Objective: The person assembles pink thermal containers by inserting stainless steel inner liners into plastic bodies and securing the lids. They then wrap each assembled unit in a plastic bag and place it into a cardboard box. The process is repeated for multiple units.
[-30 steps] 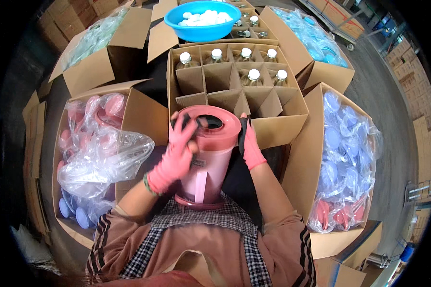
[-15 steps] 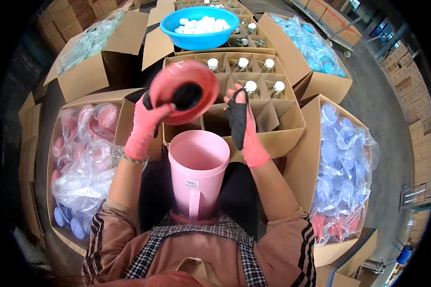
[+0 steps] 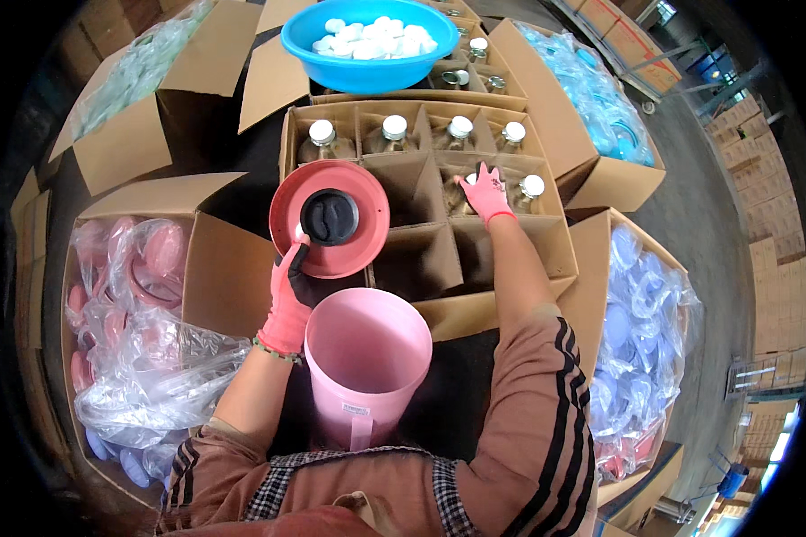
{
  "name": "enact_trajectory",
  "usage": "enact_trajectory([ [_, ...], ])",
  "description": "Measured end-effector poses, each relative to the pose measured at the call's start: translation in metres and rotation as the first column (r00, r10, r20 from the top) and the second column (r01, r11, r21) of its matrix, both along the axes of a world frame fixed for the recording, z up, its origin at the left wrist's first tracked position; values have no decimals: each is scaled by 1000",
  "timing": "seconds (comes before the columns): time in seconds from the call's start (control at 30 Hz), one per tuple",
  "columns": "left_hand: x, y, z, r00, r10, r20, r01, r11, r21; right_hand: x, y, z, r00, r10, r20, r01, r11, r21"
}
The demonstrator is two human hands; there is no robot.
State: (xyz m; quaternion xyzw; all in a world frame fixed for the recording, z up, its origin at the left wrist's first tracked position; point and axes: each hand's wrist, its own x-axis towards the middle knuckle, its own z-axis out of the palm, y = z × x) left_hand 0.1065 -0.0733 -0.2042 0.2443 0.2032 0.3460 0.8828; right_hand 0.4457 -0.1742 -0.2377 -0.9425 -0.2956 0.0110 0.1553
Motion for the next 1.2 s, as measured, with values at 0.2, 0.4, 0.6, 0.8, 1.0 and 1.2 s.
enact_trajectory([
  [0.2,-2,7,21,987,-27,161,65,969,-240,12,14,9,989,100,-112,-128,951,-283],
  [0.4,-1,5,13,973,-45,228,101,966,-239,-16,3,16,997,79,-7,-78,974,-211],
  [0.6,-14,16,-11,965,-49,256,123,951,-282,-31,-16,125,993,118,12,-117,988,-100],
  [0.8,-45,30,-1,948,120,296,-74,984,-161,-71,-78,283,982,122,146,-152,964,217],
  [1.0,-43,5,46,702,-293,649,214,956,200,-108,-178,269,873,202,-445,322,447,835],
  [1.2,-24,-30,104,630,-235,740,130,972,198,-208,-140,161,539,762,-360,400,145,905],
])
